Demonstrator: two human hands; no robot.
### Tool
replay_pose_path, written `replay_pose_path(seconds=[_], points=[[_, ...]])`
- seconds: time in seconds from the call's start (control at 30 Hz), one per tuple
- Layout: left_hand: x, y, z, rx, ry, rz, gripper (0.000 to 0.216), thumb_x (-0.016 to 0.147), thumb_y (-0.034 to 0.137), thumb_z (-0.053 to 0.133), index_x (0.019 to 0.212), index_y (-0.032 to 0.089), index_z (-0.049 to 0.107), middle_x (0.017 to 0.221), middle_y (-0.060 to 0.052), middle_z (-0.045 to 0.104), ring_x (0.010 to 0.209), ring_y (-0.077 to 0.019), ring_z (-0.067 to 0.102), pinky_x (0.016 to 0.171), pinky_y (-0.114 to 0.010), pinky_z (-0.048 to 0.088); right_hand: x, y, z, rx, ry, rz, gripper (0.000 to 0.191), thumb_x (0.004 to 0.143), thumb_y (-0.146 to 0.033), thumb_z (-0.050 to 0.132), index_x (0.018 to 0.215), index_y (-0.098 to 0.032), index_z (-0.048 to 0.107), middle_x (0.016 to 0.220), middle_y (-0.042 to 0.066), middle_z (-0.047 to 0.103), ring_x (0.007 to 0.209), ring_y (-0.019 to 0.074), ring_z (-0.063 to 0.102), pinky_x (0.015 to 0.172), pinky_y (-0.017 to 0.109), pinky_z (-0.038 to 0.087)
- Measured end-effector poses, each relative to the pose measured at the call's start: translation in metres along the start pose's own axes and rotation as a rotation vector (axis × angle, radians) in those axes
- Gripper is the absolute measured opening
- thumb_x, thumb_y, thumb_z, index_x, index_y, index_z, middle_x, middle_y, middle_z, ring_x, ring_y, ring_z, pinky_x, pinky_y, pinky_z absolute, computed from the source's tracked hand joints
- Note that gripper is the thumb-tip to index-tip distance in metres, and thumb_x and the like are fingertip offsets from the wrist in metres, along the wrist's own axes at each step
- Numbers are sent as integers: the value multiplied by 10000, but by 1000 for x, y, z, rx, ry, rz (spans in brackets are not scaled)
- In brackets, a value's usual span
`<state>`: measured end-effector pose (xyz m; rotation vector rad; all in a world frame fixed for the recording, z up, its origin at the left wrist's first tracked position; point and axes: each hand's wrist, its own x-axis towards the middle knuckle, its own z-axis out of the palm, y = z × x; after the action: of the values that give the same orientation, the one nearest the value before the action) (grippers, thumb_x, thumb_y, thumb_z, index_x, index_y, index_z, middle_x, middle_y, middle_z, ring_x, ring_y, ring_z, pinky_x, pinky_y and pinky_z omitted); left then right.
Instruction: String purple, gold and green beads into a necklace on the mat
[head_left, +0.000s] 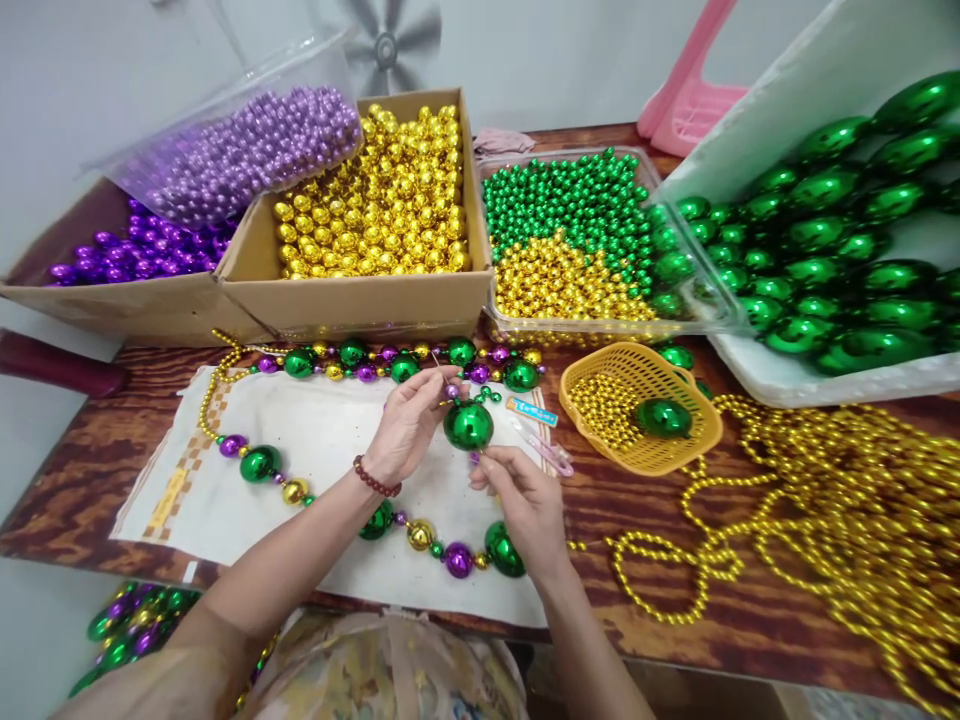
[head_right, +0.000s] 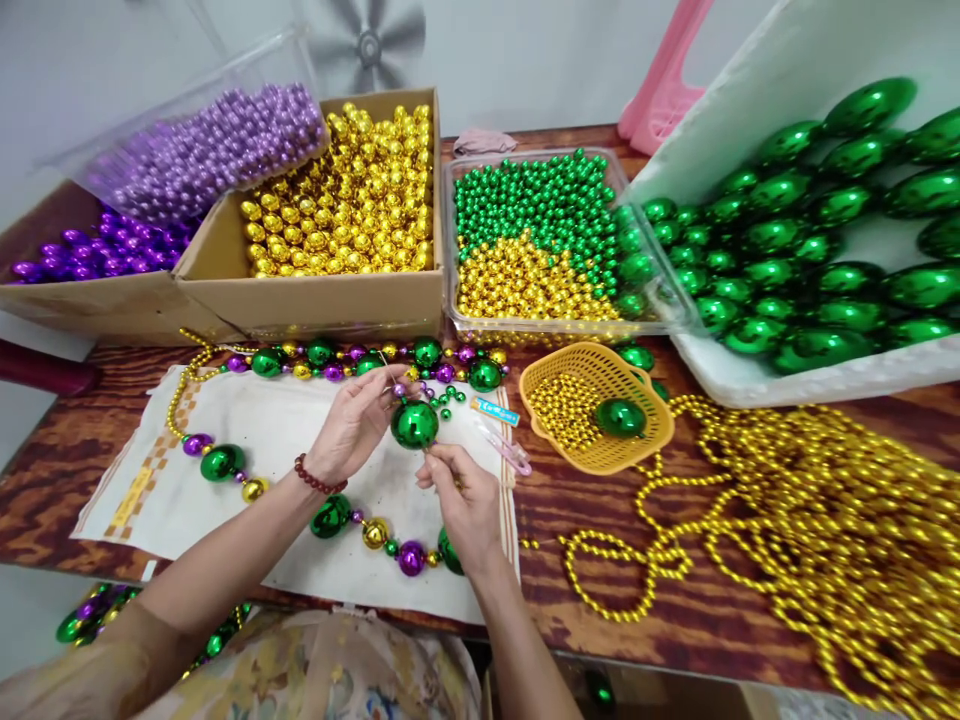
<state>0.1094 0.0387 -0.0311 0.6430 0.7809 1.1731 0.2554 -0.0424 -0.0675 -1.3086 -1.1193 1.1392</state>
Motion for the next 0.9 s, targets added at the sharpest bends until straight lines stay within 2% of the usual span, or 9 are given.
replay_pose_path(seconds=[0.17, 0.33, 0.5, 0.57, 0.63, 0.73, 0.8, 0.9], points=[[-1, -17, 13, 24, 58, 48, 225, 832, 393, 705, 896, 186, 644, 860, -24, 686, 883, -170, 675, 791, -292, 529, 11, 2, 9, 157, -33, 163, 164, 822, -340, 664, 762, -188, 652, 631, 9, 696, 533, 134, 647, 495, 215, 480], [24, -32, 24, 144, 137, 212, 211, 815, 386, 689, 843, 186, 626, 695, 25, 614, 661, -123, 643, 632, -240, 503, 20, 8, 20, 322, 3, 249, 228, 767, -387, 706, 764, -181, 608, 654, 17, 715, 475, 109, 624, 441, 180, 428], [46, -29, 23, 256, 37, 206, 222, 783, 391, 694, 798, 172, 666, 616, 25, 612, 568, -121, 624, 592, -244, 498, 33, 10, 4, 308, -53, 306, 376, 711, -433, 754, 957, -200, 590, 761, 20, 754, 522, 148, 687, 416, 175, 435], [48, -25, 23, 333, -35, 209, 201, 784, 369, 690, 778, 167, 686, 610, 16, 631, 563, -126, 623, 600, -250, 496, 45, 4, -9, 231, 23, 225, 382, 723, -439, 747, 995, -202, 621, 815, 21, 754, 528, 136, 681, 403, 174, 424], [48, -21, 24, 444, -117, 217, 179, 791, 338, 678, 756, 164, 702, 604, 6, 650, 562, -129, 616, 602, -250, 484, 61, -6, -20, 161, 132, 75, 300, 781, -422, 707, 977, -198, 667, 826, 12, 734, 486, 90, 619, 396, 175, 392], [46, -18, 27, 626, -232, 222, 178, 812, 305, 650, 721, 163, 708, 611, -6, 670, 570, -126, 599, 602, -239, 461, 85, -23, -27, 122, 138, -92, 186, 797, -359, 708, 886, -196, 715, 701, -27, 655, 445, 60, 505, 405, 192, 368], [44, -17, 28, 698, -277, 216, 189, 823, 299, 636, 713, 163, 706, 613, -10, 671, 568, -121, 587, 591, -232, 445, 99, -31, -29, 138, 136, -140, 141, 784, -333, 717, 792, -193, 707, 603, -48, 584, 436, 62, 467, 413, 198, 365], [42, -16, 23, 744, -320, 180, 168, 809, 291, 648, 723, 162, 713, 592, -8, 658, 548, -115, 569, 561, -220, 422, 112, -38, -33, 251, 302, -180, 148, 803, -335, 680, 750, -203, 643, 544, -66, 514, 422, 56, 442, 397, 182, 334]])
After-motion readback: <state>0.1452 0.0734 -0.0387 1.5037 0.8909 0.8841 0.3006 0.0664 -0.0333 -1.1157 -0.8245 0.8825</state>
